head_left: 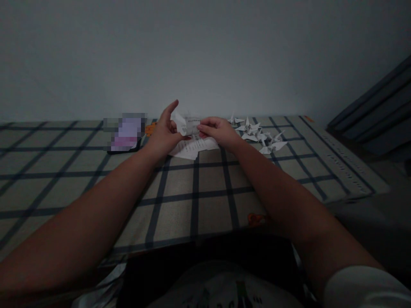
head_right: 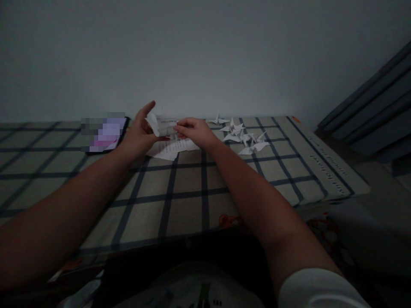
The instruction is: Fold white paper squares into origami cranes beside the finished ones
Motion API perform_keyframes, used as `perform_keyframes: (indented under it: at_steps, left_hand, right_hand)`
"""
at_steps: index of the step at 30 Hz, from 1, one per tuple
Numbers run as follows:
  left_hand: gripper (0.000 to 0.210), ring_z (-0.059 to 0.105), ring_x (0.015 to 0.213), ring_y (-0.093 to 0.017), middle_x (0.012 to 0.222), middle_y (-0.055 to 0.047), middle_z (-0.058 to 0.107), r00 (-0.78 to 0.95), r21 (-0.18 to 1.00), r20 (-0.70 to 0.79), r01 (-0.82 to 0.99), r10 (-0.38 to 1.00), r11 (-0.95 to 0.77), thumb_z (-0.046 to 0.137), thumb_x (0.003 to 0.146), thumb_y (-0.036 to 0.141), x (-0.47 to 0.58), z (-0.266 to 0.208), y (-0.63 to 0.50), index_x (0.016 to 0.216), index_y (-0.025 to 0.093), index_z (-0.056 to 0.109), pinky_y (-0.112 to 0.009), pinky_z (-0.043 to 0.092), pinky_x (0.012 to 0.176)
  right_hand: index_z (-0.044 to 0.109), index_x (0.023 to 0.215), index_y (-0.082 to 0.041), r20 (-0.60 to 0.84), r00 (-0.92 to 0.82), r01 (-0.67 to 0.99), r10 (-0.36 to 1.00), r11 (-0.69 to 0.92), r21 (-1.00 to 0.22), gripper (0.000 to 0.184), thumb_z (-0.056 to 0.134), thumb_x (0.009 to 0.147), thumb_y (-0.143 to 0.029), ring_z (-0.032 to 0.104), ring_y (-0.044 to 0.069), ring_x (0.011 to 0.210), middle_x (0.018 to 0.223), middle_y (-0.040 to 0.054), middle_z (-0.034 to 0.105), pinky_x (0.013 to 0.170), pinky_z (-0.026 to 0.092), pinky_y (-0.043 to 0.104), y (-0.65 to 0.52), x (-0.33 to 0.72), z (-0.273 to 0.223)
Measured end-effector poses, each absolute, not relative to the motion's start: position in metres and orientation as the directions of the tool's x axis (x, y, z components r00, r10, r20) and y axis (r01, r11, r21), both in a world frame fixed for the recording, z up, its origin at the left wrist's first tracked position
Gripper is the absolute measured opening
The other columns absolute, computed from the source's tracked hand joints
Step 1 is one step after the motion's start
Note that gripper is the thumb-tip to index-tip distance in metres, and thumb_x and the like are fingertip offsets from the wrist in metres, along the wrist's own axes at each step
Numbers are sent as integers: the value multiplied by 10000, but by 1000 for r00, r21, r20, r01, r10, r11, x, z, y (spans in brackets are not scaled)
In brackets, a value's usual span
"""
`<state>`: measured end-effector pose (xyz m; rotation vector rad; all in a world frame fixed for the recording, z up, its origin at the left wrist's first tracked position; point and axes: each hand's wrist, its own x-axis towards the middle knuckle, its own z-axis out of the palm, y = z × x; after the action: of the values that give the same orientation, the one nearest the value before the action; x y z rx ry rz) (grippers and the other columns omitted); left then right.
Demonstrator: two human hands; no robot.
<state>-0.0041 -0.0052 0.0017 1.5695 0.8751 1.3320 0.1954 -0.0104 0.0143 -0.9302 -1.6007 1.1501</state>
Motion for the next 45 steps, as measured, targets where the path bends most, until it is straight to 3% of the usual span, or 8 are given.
perform_keyframes:
  at_steps: [7, 17, 23, 28, 33, 41, 45]
  left_hand:
    - [838, 672, 1198, -352, 1117, -112, 723, 114, 899, 436, -8, 893, -438, 856, 721, 337, -2, 2, -6, 1454, 237, 462, -466, 600, 907]
    - [1070, 702, 1124, -346, 1320, -150, 660, 186, 853, 502, 54, 845, -519, 953, 529, 309, -4, -6, 0, 1472, 238, 451, -500, 584, 958]
    - [981, 690, 1148, -331, 1316, -145, 659, 169, 841, 511, 105, 843, -531, 911, 627, 354, -3, -6, -4, 1478, 235, 437, -457, 587, 944]
    - [923, 671, 1172, -330, 1251, -127, 679, 149, 889, 448, 23, 881, -456, 876, 671, 285, 2, 4, -21, 1490, 249, 451, -438, 578, 934]
    - [842, 671, 1158, -317, 1135, -101, 699, 177, 928, 372, -51, 911, -369, 778, 730, 241, 2, 8, -25, 1508, 243, 455, -438, 544, 958]
    - [645, 668, 1121, -320, 1171, -112, 691, 195, 945, 314, -161, 929, -286, 590, 869, 579, -3, 9, -14, 1435, 274, 530, -433, 551, 868]
    - [655, 701, 950, -257, 1023, -64, 716, 193, 962, 268, -105, 944, -252, 637, 847, 436, -4, 9, -12, 1464, 254, 510, -370, 542, 793]
  right_hand:
    - [715, 887, -158, 202, -313, -54, 928, 195, -979, 73, 727, 870, -228, 645, 90, 703, 789, 3, 715, 725, 579, 221, -9, 191, 10]
    - [602, 910, -193, 292, -273, -15, 917, 299, -954, 107, 659, 943, -277, 624, 84, 639, 726, -31, 639, 635, 548, 199, -3, 189, 3]
    - [563, 881, -193, 313, -310, 79, 898, 353, -933, 105, 603, 968, -237, 565, 81, 643, 746, -36, 589, 640, 500, 200, -6, 190, 6]
    - [534, 857, -202, 330, -351, 183, 876, 410, -893, 159, 569, 993, -275, 528, 93, 626, 694, -44, 545, 630, 456, 214, -12, 192, 11]
    - [538, 864, -192, 342, -334, 213, 878, 423, -881, 138, 572, 979, -262, 566, 99, 657, 768, -21, 595, 673, 474, 234, -9, 195, 11]
    - [640, 856, -162, 473, -347, 318, 810, 577, -753, 186, 630, 914, -338, 592, 150, 781, 811, 22, 652, 799, 484, 308, -6, 205, 11]
    - [685, 876, -160, 508, -352, 335, 786, 612, -716, 185, 659, 883, -343, 603, 163, 846, 877, 44, 682, 855, 491, 326, -7, 206, 13]
